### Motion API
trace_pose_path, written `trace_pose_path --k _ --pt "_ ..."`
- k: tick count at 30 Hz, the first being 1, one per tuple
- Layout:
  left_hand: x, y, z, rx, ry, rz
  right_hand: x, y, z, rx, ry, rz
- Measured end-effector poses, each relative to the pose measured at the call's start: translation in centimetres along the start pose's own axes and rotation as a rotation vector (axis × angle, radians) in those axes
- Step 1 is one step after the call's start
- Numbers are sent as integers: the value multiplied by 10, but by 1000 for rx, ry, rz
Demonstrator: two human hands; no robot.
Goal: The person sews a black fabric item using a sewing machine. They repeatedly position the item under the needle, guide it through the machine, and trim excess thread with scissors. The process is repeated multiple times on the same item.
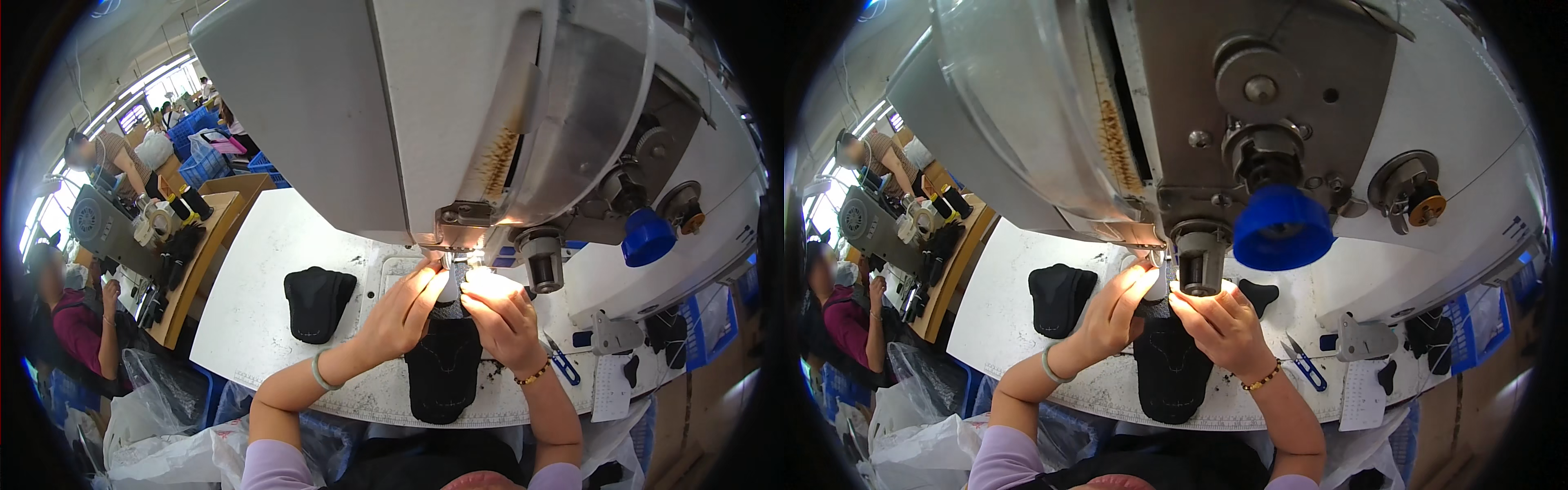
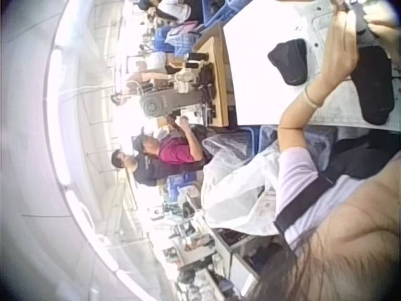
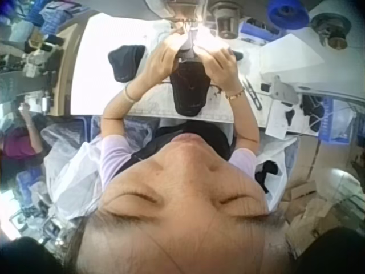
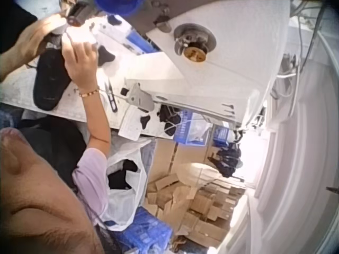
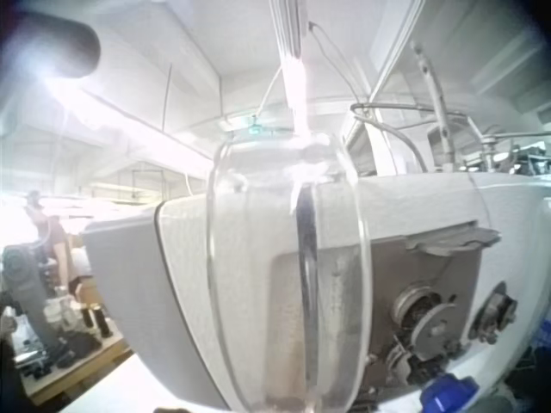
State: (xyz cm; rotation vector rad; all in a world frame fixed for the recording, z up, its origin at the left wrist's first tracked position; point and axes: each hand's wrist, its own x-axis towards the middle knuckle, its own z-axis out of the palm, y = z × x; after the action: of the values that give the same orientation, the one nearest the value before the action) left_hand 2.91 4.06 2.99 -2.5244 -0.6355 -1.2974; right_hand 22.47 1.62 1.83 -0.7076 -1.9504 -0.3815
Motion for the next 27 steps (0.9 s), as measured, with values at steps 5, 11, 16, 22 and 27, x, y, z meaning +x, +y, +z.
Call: trace_pose_path --k 5,11,16,22,27 --pt "-2 -11 8 -28 32 19 4 -1 0 -37 -22 28" --pt "-2 -21 16 -46 105 28 7 -2 2 -55 -29 90" --pt "1 -31 18 -119 200 40 3 -2 7 -126 -43 131" --pt "3 -36 20 -300 203 -99 5 -8 10 -195 -40 163" --pt "4 -36 19 -200 211 -62 5 -11 12 -166 7 187"
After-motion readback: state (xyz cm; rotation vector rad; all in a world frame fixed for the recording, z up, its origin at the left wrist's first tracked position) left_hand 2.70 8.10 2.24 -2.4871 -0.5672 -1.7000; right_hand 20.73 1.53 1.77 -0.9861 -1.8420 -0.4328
